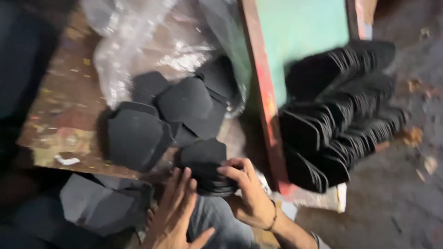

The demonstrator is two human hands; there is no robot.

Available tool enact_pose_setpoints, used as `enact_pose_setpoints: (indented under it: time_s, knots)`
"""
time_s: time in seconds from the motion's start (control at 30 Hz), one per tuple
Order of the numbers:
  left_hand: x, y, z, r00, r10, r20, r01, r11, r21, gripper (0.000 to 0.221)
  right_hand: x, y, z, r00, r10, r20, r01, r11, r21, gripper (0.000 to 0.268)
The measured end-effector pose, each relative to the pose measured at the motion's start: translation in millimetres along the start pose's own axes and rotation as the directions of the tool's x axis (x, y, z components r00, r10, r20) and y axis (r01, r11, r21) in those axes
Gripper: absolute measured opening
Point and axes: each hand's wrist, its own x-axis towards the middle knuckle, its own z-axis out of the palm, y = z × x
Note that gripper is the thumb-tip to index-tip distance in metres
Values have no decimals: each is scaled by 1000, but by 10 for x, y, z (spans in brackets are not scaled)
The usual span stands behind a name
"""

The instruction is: The person sorts and stacks black foam pieces into piles and places them into plastic bags on a workbench.

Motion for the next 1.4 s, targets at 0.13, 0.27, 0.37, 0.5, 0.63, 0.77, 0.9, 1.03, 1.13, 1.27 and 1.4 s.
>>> enact_pose_setpoints:
  time_s: [0.13, 0.27, 0.37, 0.5, 0.63, 0.77, 0.9, 1.03, 1.13, 1.27, 1.4]
  knots:
    - [29, -37, 5, 1000, 9, 14, -9, 1000, 19, 114, -25, -18, -95, 997, -70, 16, 71, 994, -80, 76]
    - [-11, 28, -57, 997, -19, -81, 26, 996, 81, 106, 72, -225, -620, 991, -108, 80, 124, 963, -237, 83]
    - [-27, 10, -30, 982, -35, -184, 50, 996, 78, 98, 237, -247, -1150, 994, -102, -32, 85, 932, -353, 75]
    - [-52, 15, -4, 963, -57, -264, 59, 998, 1, 90, 677, 192, -1811, 945, 32, -325, -140, 939, -313, 65]
    - [-45, -10, -3, 950, -39, -309, 35, 999, -18, 87, 1023, 825, -2062, 839, 269, -474, -431, 859, -276, 75]
    - [-48, -28, -6, 948, -12, -317, 7, 1000, -17, 85, 952, 1238, -2018, 929, -14, -369, -334, 394, -856, 91]
    - [-55, -43, -11, 961, -37, -275, 30, 999, -28, 82, 930, 1206, -2093, 943, -77, -323, -281, 333, -900, 100]
    - [-32, -48, -29, 969, -53, -241, 42, 998, -47, 81, 1058, 1003, -2226, 999, 9, -37, -38, 339, -940, 104]
    - [-18, 2, -64, 975, -54, -216, 43, 998, -56, 80, 1079, 900, -2257, 992, 45, 116, 84, 440, -894, 110]
    - [4, 42, -74, 974, -57, -220, 44, 997, -64, 79, 1022, 1023, -2238, 996, 86, 19, -10, 322, -947, 102]
    - [-21, 61, -101, 977, -112, -179, 104, 993, -54, 80, 960, 1119, -2144, 999, 40, -20, -32, 342, -939, 110]
